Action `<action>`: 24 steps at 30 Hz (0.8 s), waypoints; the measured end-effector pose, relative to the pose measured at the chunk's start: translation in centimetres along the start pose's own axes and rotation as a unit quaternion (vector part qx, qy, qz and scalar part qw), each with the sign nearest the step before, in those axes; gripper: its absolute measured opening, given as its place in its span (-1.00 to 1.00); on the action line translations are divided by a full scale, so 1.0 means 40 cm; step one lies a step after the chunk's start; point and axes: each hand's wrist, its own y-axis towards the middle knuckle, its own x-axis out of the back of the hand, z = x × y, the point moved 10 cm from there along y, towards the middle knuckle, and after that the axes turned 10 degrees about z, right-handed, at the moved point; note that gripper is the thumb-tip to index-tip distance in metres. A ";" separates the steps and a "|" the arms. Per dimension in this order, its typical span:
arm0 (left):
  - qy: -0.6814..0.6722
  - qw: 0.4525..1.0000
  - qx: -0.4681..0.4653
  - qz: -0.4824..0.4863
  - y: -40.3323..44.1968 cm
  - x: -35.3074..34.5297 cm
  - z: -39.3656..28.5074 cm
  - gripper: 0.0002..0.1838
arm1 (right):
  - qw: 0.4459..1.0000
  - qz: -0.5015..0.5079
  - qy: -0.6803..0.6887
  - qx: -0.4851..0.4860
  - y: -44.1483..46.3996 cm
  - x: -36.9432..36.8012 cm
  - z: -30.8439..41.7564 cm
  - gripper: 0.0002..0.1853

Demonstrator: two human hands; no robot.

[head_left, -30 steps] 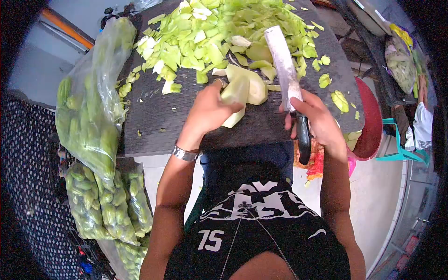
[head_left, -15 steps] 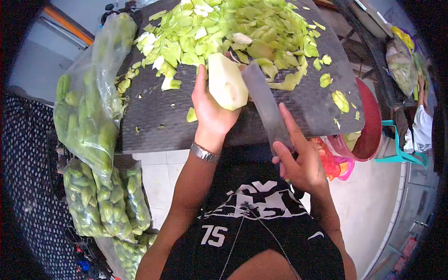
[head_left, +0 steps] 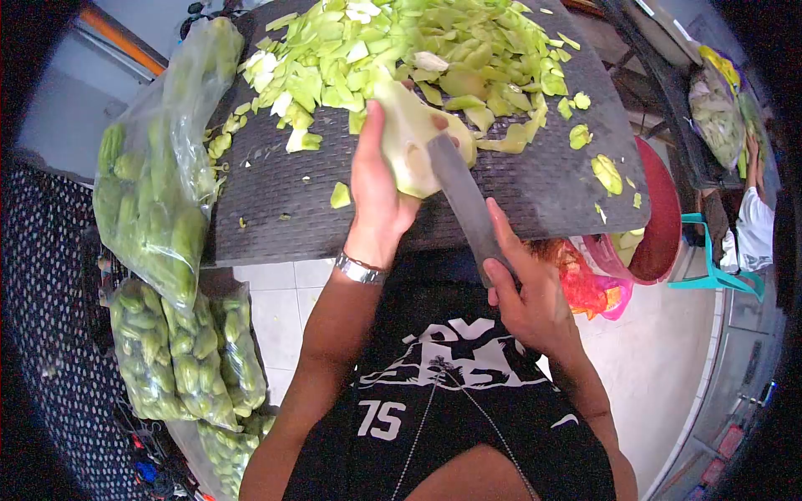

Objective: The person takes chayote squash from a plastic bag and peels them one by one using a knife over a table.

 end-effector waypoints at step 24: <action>0.102 0.980 0.161 0.061 -0.016 -0.025 0.033 -0.41 | 0.993 0.114 0.037 0.010 0.015 0.024 -0.043 -0.30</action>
